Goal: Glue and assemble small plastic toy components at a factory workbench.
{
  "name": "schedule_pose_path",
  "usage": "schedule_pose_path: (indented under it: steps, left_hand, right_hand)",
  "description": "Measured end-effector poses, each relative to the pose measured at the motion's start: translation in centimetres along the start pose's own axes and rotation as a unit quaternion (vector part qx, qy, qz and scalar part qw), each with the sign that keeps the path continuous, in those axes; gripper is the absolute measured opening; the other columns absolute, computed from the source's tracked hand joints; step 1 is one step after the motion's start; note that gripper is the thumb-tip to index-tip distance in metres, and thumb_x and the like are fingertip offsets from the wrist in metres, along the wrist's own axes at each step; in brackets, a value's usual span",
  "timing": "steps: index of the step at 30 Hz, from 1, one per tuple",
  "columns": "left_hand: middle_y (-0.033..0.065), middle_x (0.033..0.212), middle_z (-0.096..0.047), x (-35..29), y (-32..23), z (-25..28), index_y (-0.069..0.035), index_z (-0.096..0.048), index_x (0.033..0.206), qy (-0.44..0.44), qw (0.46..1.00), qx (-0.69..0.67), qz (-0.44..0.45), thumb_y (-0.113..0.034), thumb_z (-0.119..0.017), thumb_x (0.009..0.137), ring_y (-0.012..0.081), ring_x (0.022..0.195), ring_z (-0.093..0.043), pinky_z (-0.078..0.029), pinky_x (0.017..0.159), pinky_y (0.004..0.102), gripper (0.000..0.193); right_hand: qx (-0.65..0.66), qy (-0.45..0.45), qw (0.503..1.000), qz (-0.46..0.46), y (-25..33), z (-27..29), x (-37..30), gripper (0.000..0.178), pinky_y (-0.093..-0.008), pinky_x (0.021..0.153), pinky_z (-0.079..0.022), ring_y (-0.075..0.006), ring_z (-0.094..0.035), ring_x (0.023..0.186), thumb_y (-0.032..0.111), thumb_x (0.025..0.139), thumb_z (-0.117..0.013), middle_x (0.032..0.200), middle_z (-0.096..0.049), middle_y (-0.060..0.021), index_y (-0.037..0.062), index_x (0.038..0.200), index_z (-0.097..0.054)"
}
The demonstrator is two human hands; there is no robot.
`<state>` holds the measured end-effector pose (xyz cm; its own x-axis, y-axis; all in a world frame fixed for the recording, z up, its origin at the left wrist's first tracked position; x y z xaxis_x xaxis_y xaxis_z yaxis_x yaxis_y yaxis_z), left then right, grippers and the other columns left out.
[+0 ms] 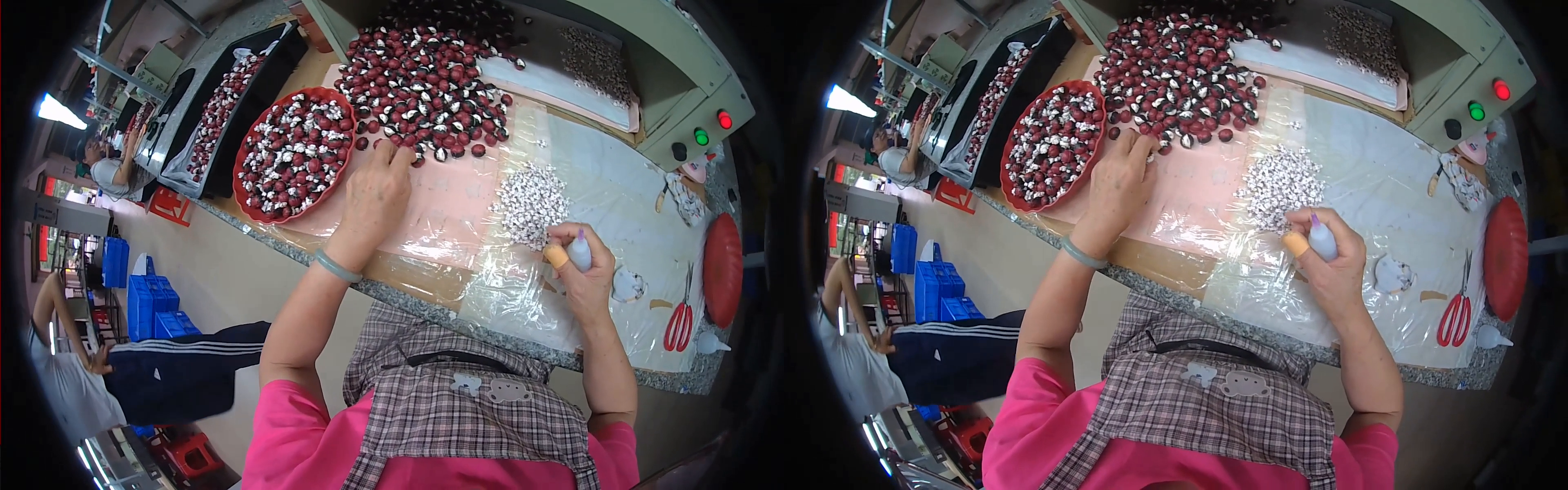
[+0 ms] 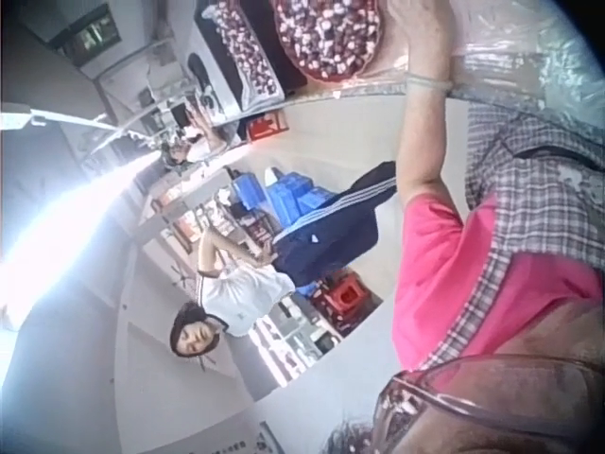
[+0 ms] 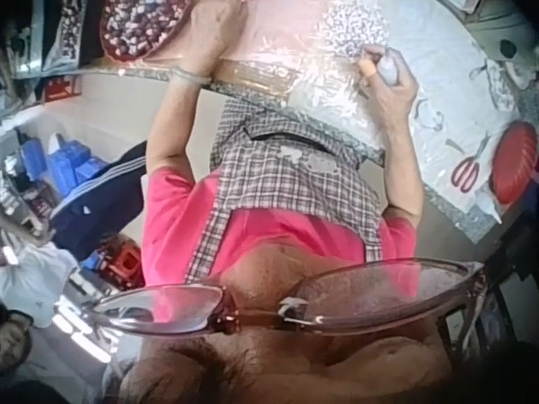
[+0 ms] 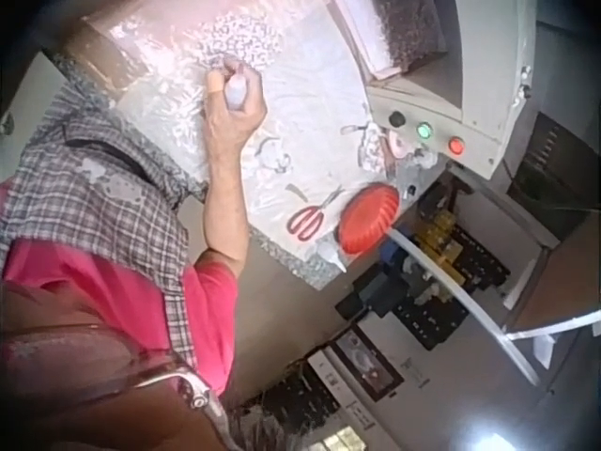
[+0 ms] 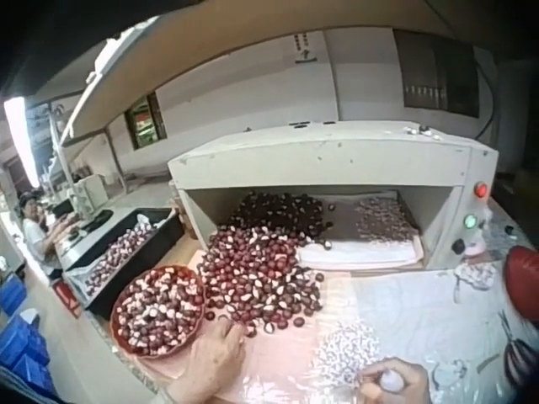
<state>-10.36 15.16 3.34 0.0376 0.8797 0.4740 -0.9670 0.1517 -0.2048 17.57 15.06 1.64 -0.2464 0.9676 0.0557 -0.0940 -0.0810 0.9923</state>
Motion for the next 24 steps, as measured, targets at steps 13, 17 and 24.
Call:
schedule_pose_path:
  steps: [13, 17, 24]
  left_hand:
    - [0.0074, 0.097, -0.065, -6.7, -6.8, -3.7, 0.001, -0.06, 0.112, 0.135, 0.522, -0.788, 0.297, -0.005, -0.061, 0.09, 0.0106, 0.079, -0.059, -0.049, 0.071, 0.0227, 0.023]
    - [0.0116, 0.104, -0.065, -8.0, -8.2, -5.0, 0.002, -0.06, 0.113, 0.151, 0.447, -0.826, 0.309, -0.003, -0.058, 0.091, 0.0136, 0.084, -0.062, -0.051, 0.075, 0.0248, 0.023]
    - [0.0131, 0.105, -0.064, -8.4, -9.0, -5.0, 0.003, -0.06, 0.112, 0.168, 0.483, -0.81, 0.287, -0.002, -0.058, 0.091, 0.0153, 0.085, -0.063, -0.052, 0.077, 0.0257, 0.022]
  right_hand:
    - [0.148, 0.079, 0.985, 0.033, 0.9, -0.3, 0.3, 0.019, -0.0195, 0.05, -0.049, -0.0131, -0.064, 0.071, -0.002, 0.087, -0.059, 0.106, -0.054, -0.0094, -0.0021, 0.106, -0.06]
    - [0.124, 0.084, 0.989, -0.005, 1.0, 0.0, -0.5, 0.026, -0.0191, 0.051, -0.049, -0.0116, -0.063, 0.068, 0.0, 0.082, -0.068, 0.1, -0.058, -0.0094, -0.0009, 0.106, -0.058]
    - [0.054, 0.018, 0.997, 0.052, 2.1, 0.2, -2.1, 0.034, -0.0255, 0.07, -0.054, -0.0148, -0.065, 0.081, 0.0, 0.078, -0.074, 0.098, -0.065, -0.0101, 0.0011, 0.105, -0.053]
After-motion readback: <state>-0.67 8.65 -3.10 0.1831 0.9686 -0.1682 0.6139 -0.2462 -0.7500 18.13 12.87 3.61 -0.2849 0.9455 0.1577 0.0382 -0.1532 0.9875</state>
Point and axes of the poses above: each hand's wrist, its own x-axis towards the middle knuckle, its own z-axis out of the back of the hand, y = z × x, the point moved 7 cm from there along x, towards the middle knuckle
